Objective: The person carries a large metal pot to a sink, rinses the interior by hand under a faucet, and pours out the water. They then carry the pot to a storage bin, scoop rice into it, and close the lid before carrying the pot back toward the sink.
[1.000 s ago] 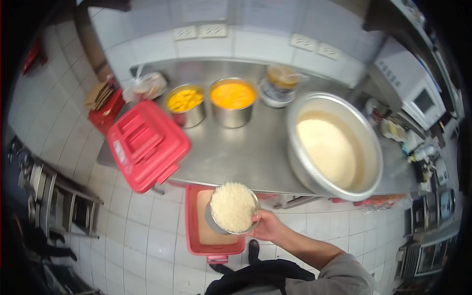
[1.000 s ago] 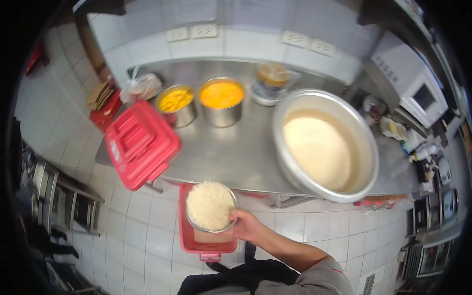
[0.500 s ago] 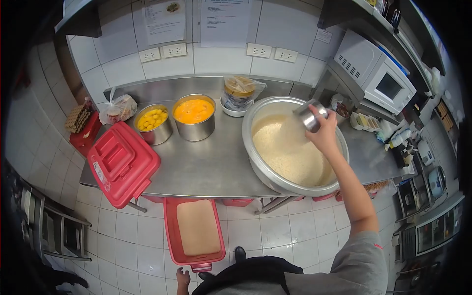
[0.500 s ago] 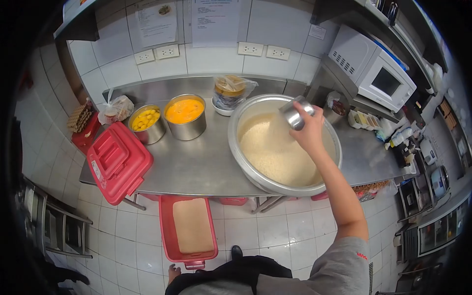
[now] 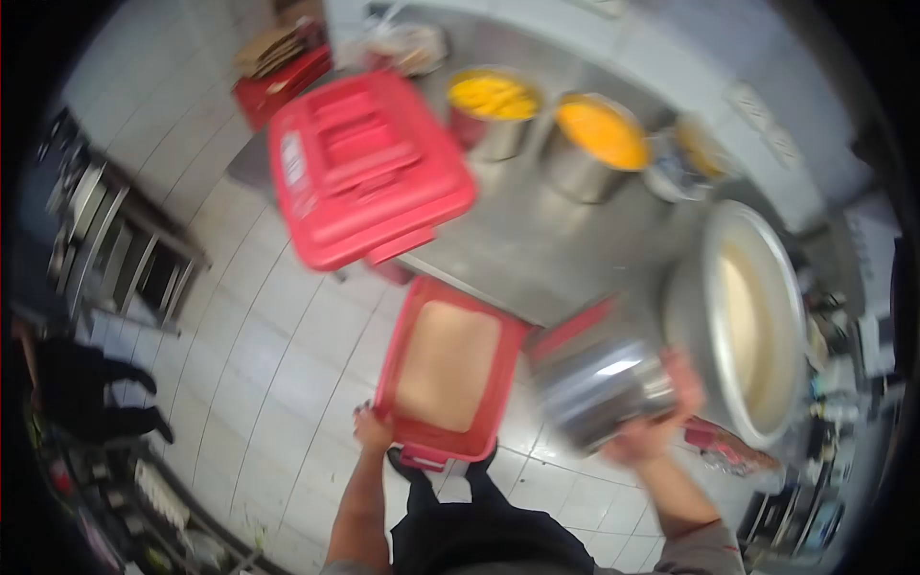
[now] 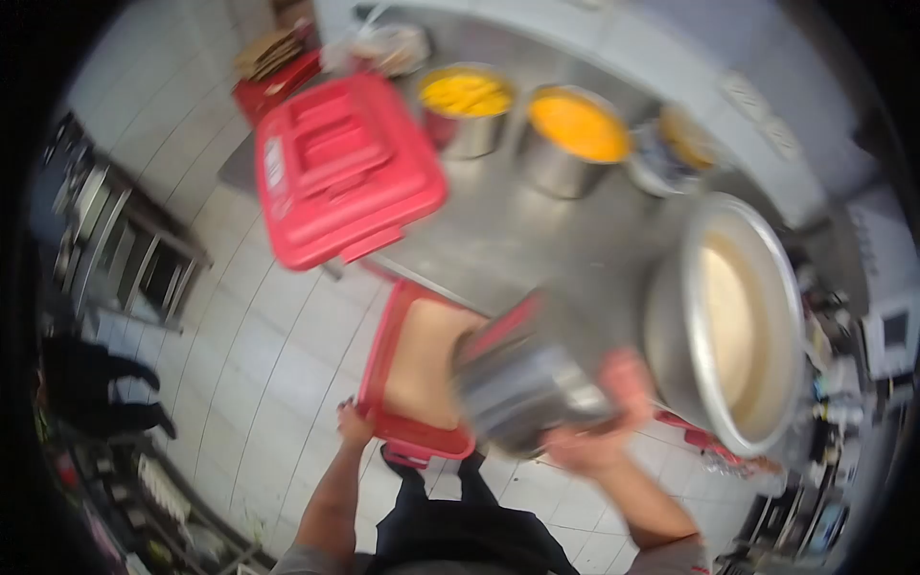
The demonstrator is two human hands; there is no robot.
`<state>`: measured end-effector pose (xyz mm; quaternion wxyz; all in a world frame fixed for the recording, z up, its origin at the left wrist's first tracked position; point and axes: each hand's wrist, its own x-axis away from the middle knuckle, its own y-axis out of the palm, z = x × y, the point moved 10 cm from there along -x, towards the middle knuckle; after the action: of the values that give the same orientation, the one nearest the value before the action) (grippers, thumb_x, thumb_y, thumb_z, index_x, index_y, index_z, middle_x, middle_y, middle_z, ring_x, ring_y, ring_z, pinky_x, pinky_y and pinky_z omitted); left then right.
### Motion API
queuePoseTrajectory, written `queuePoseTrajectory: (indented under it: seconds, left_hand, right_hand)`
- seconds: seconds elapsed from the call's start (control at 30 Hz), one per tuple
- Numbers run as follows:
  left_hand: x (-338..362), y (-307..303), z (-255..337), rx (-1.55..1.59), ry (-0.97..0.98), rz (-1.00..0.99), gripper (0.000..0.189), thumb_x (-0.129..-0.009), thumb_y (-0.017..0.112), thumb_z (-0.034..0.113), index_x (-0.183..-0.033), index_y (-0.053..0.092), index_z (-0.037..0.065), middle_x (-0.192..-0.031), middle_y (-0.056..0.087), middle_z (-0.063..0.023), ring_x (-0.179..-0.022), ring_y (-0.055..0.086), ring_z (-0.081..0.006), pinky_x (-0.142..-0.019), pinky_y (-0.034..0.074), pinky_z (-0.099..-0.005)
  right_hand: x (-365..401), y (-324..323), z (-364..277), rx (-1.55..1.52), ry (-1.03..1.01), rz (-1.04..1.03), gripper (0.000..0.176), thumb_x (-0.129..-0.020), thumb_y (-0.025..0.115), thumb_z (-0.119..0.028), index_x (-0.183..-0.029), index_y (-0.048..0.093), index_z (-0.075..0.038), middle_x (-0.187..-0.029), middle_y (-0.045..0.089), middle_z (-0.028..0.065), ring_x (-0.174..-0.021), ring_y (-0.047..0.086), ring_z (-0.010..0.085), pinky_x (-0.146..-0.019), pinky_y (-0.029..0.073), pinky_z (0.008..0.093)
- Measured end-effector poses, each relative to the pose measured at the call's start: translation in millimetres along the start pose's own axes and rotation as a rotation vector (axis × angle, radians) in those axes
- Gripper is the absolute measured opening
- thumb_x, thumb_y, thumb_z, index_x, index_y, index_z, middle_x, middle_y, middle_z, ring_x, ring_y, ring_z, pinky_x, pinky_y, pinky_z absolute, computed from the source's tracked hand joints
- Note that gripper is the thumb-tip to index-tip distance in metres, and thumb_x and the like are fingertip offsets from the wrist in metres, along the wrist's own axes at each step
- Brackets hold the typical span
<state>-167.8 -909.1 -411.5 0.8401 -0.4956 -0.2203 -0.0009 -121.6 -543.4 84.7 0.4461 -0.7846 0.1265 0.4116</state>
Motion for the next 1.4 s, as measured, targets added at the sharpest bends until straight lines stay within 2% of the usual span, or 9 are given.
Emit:
queuePoseTrajectory:
  seconds: [0.1, 0.23, 0.43, 0.6, 0.77, 0.87, 0.97, 1.13, 1.4]
  left_hand:
    - [-30.1, 21.0, 1.8, -0.03, -0.048, -0.111, 0.07, -0.079, 0.054, 0.05, -0.133, 0.032, 0.01, -0.133, 0.034, -0.0197, -0.127, 0.031, -0.0335, -0.095, 0.031, -0.0552]
    - [-44.4, 21.4, 12.6, 0.114, 0.174, 0.043, 0.034, -0.086, 0.052, 0.029, -0.113, 0.048, 0.008, -0.088, 0.06, -0.018, -0.076, 0.059, -0.0374, -0.067, 0.046, -0.0469]
    - [-47.9, 9.4, 21.1, 0.193, 0.254, 0.151, 0.025, -0.088, 0.051, 0.022, -0.106, 0.052, 0.006, -0.082, 0.06, -0.0171, -0.071, 0.058, -0.0377, -0.062, 0.045, -0.0458]
    - [-49.9, 13.6, 16.5, 0.215, 0.232, 0.119, 0.027, -0.088, 0.05, 0.023, -0.108, 0.052, 0.005, -0.084, 0.059, -0.0174, -0.074, 0.057, -0.0375, -0.063, 0.046, -0.0446]
    - [-48.9, 10.6, 20.3, 0.206, 0.236, 0.116, 0.027, -0.089, 0.049, 0.023, -0.108, 0.053, 0.005, -0.086, 0.06, -0.0193, -0.077, 0.058, -0.0394, -0.063, 0.047, -0.044]
    - [-48.3, 14.8, 19.0, 0.131, 0.193, 0.065, 0.028, -0.088, 0.049, 0.023, -0.109, 0.052, 0.006, -0.089, 0.06, -0.0182, -0.079, 0.058, -0.0381, -0.068, 0.046, -0.0448]
    - [-44.2, 11.1, 22.1, 0.081, 0.239, 0.116, 0.029, -0.088, 0.049, 0.023, -0.11, 0.051, 0.005, -0.092, 0.061, -0.0163, -0.081, 0.058, -0.0358, -0.076, 0.043, -0.0456]
    - [-11.3, -9.2, 20.7, 0.026, 0.058, 0.034, 0.061, -0.087, 0.049, 0.034, -0.135, 0.024, 0.008, -0.137, 0.028, -0.0147, -0.129, 0.027, -0.0309, -0.098, 0.017, -0.0616]
    - [133.1, -58.5, -58.2, 0.075, -0.023, 0.11, 0.069, -0.076, 0.062, 0.019, -0.133, 0.026, 0.006, -0.135, 0.027, -0.0191, -0.124, 0.031, -0.035, -0.094, 0.023, -0.0598]
  right_hand:
    - [106.4, 211.6, 6.6, -0.391, 0.312, -0.409, 0.067, -0.048, 0.077, -0.009, -0.111, 0.062, -0.028, -0.131, 0.031, 0.0205, -0.12, 0.033, 0.0406, -0.096, 0.033, 0.0487]
    - [260.8, 399.0, 84.9, -0.224, 0.558, -0.634, 0.06, -0.057, 0.074, -0.009, -0.115, 0.058, -0.015, -0.129, 0.033, 0.0197, -0.119, 0.034, 0.0387, -0.095, 0.036, 0.0437]
    - [341.1, 507.5, 193.3, 0.416, 0.775, -0.709, 0.068, -0.061, 0.069, -0.006, -0.123, 0.049, -0.026, -0.129, 0.031, 0.0162, -0.121, 0.029, 0.0375, -0.093, 0.039, 0.0473]
    - [453.9, 574.2, 123.5, 0.252, 1.183, -0.957, 0.073, -0.064, 0.06, 0.0, -0.128, 0.042, -0.03, -0.129, 0.028, 0.0174, -0.121, 0.025, 0.0387, -0.093, 0.04, 0.0435]
    - [462.0, 545.9, 107.7, -0.849, 1.692, -0.912, 0.068, -0.066, 0.055, 0.0, -0.13, 0.041, -0.015, -0.116, 0.047, 0.0146, -0.102, 0.05, 0.029, -0.079, 0.049, 0.0377]
    - [462.9, 509.6, 108.6, -1.294, 1.769, -0.437, 0.068, -0.066, 0.054, 0.001, -0.131, 0.037, -0.009, -0.112, 0.053, 0.011, -0.095, 0.057, 0.0256, -0.078, 0.051, 0.0388]
    - [414.6, 443.3, 100.1, -1.492, 1.801, -0.336, 0.067, -0.069, 0.05, 0.001, -0.133, 0.034, -0.008, -0.122, 0.046, 0.0136, -0.109, 0.05, 0.029, -0.087, 0.048, 0.0464]
    - [325.3, 362.9, 75.7, -1.758, 1.723, -0.281, 0.067, -0.066, 0.05, -0.002, -0.131, 0.034, -0.004, -0.124, 0.047, 0.0163, -0.113, 0.049, 0.0327, -0.089, 0.045, 0.052]
    - [179.8, 201.0, 18.4, -2.08, 1.594, -0.114, 0.063, -0.066, 0.051, -0.006, -0.127, 0.04, -0.001, -0.123, 0.051, 0.0145, -0.114, 0.049, 0.029, -0.093, 0.041, 0.0491]
